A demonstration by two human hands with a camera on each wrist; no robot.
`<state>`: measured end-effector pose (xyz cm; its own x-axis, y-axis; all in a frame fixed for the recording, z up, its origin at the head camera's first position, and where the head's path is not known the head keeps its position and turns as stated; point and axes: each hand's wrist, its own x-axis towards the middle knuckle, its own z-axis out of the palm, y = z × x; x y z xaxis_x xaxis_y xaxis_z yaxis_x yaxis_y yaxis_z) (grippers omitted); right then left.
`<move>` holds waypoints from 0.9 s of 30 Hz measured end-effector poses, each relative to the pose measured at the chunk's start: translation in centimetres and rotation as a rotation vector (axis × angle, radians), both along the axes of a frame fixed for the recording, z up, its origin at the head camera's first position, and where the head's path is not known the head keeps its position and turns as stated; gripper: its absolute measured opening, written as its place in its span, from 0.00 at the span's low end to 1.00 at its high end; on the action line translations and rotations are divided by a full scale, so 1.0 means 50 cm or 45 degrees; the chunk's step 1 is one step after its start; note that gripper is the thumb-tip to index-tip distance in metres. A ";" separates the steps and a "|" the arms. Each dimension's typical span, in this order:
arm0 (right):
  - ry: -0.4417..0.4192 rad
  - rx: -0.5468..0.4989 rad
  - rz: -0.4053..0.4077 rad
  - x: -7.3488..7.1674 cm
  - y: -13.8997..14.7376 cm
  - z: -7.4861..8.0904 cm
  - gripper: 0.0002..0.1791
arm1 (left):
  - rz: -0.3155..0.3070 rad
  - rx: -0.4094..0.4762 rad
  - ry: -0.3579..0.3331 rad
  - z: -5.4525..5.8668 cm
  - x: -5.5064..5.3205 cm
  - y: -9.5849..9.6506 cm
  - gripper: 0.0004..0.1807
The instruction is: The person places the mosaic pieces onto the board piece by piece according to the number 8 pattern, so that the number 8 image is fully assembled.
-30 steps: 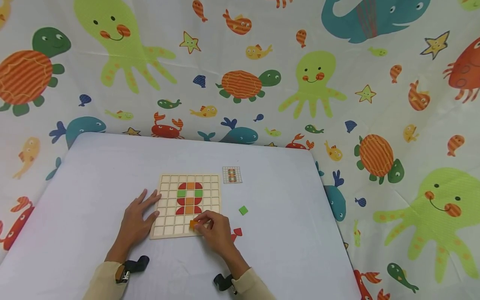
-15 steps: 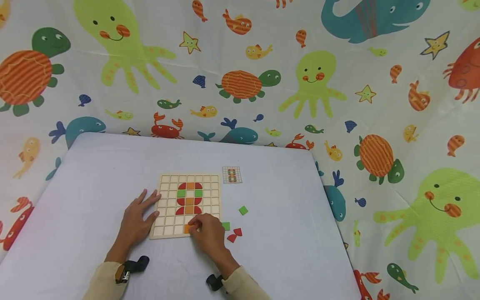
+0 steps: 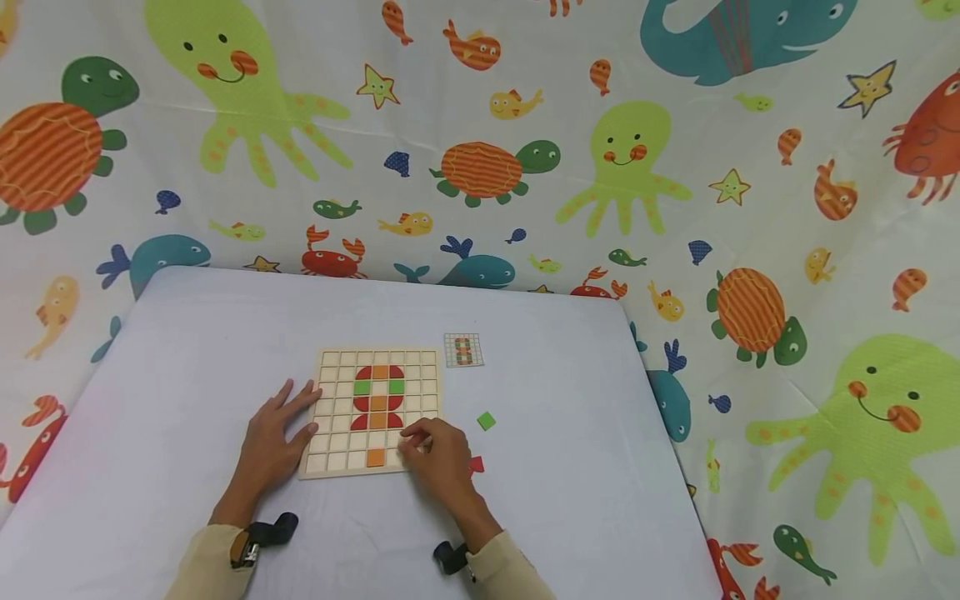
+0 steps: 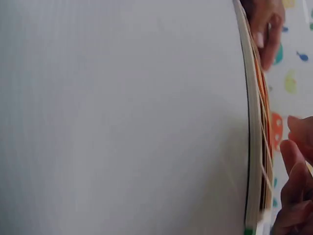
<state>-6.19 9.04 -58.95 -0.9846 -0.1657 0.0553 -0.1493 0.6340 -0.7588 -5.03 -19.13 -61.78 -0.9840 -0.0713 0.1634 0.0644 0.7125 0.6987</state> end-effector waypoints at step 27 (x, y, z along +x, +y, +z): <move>-0.186 0.031 -0.273 -0.028 0.211 0.013 0.12 | -0.005 -0.005 0.000 0.001 0.001 0.001 0.31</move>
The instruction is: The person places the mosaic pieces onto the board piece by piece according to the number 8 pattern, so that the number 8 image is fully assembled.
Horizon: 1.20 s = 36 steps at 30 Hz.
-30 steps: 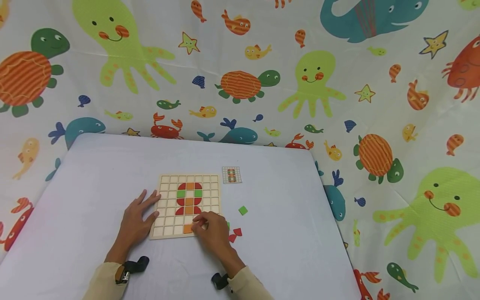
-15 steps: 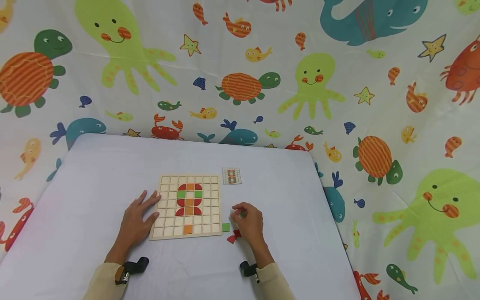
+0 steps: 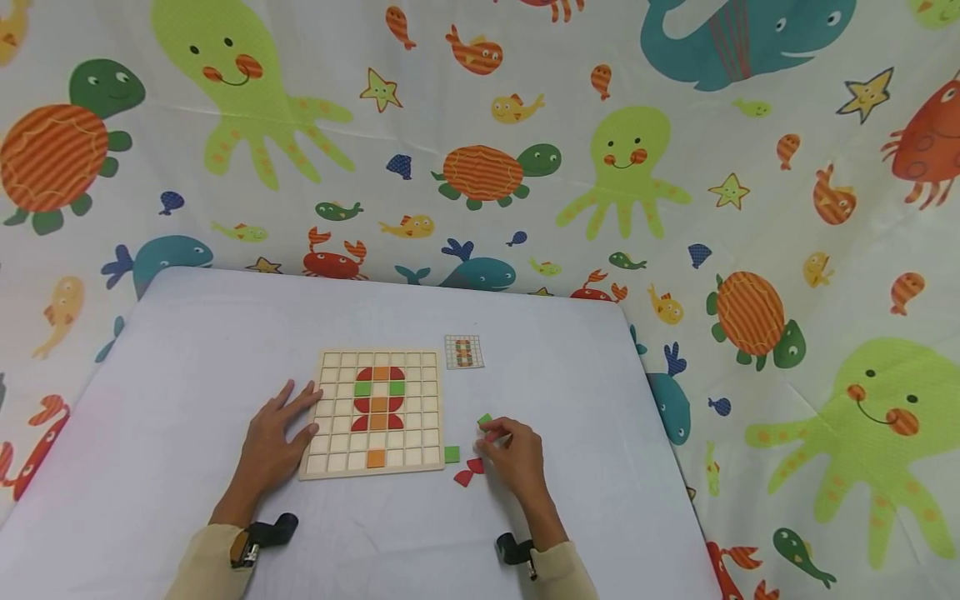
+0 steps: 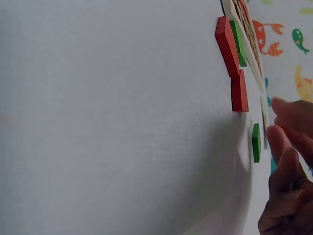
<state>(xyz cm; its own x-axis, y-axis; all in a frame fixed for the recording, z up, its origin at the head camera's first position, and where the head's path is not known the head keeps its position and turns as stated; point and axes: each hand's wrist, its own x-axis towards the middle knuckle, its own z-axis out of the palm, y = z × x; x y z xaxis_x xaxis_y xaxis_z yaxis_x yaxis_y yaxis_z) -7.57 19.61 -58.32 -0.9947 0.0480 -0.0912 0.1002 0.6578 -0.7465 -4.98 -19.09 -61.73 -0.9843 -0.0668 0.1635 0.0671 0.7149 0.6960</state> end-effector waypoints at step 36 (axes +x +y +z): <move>0.062 -0.179 0.041 -0.042 -0.070 -0.008 0.09 | 0.014 0.000 -0.019 0.000 0.001 0.000 0.31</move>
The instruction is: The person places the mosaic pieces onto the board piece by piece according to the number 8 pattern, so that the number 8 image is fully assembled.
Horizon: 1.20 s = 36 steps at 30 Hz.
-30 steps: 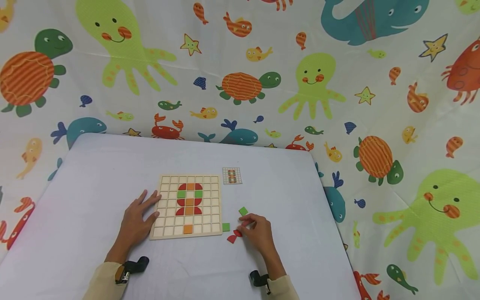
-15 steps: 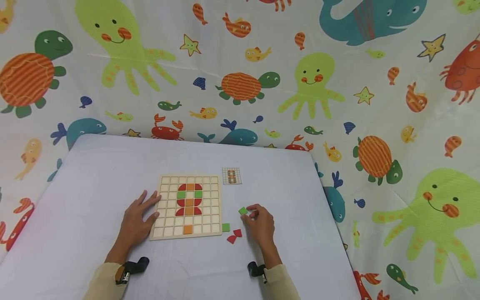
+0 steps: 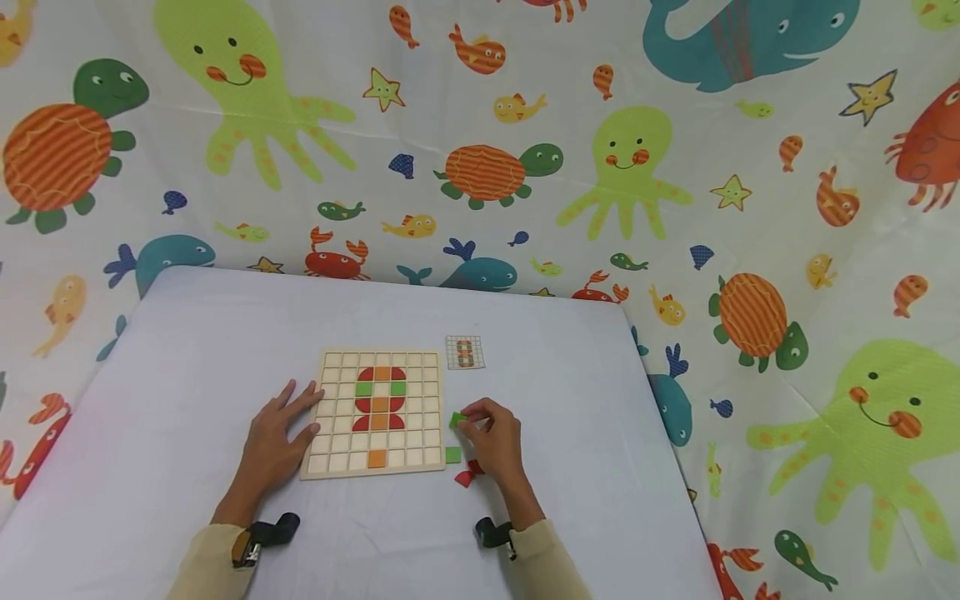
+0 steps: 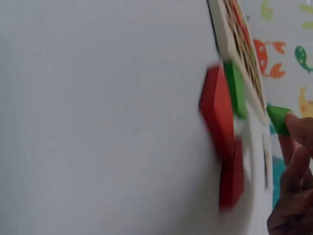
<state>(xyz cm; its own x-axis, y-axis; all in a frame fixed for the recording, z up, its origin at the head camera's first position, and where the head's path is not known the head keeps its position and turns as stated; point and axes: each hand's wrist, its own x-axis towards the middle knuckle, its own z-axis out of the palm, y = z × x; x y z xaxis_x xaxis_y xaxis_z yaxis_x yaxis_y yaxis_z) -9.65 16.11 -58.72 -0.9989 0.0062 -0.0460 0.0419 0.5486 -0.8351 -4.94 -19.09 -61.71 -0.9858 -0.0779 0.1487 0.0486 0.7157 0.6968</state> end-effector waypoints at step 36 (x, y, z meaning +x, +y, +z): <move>0.118 0.356 0.300 0.041 -0.273 -0.002 0.05 | -0.005 -0.007 0.015 0.004 0.000 0.000 0.30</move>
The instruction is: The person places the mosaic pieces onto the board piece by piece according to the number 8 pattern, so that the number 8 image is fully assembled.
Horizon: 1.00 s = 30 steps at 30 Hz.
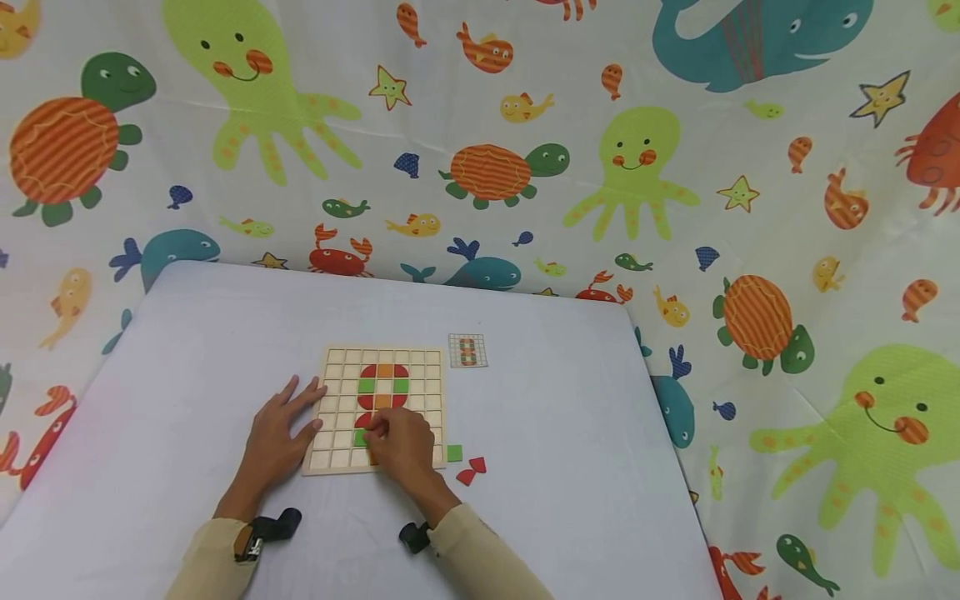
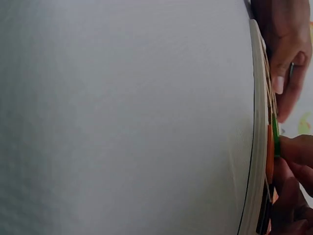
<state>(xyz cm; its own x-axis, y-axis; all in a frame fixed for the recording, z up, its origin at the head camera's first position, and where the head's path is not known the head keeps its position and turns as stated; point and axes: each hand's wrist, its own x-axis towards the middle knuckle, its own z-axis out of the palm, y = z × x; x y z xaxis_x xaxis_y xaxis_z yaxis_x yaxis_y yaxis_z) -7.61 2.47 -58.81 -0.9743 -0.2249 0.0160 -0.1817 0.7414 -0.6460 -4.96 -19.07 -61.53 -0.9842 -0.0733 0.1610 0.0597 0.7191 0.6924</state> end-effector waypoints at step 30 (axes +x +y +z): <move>-0.112 -0.238 -0.213 0.014 0.253 0.015 0.15 | 0.004 -0.001 -0.007 -0.001 0.001 -0.001 0.30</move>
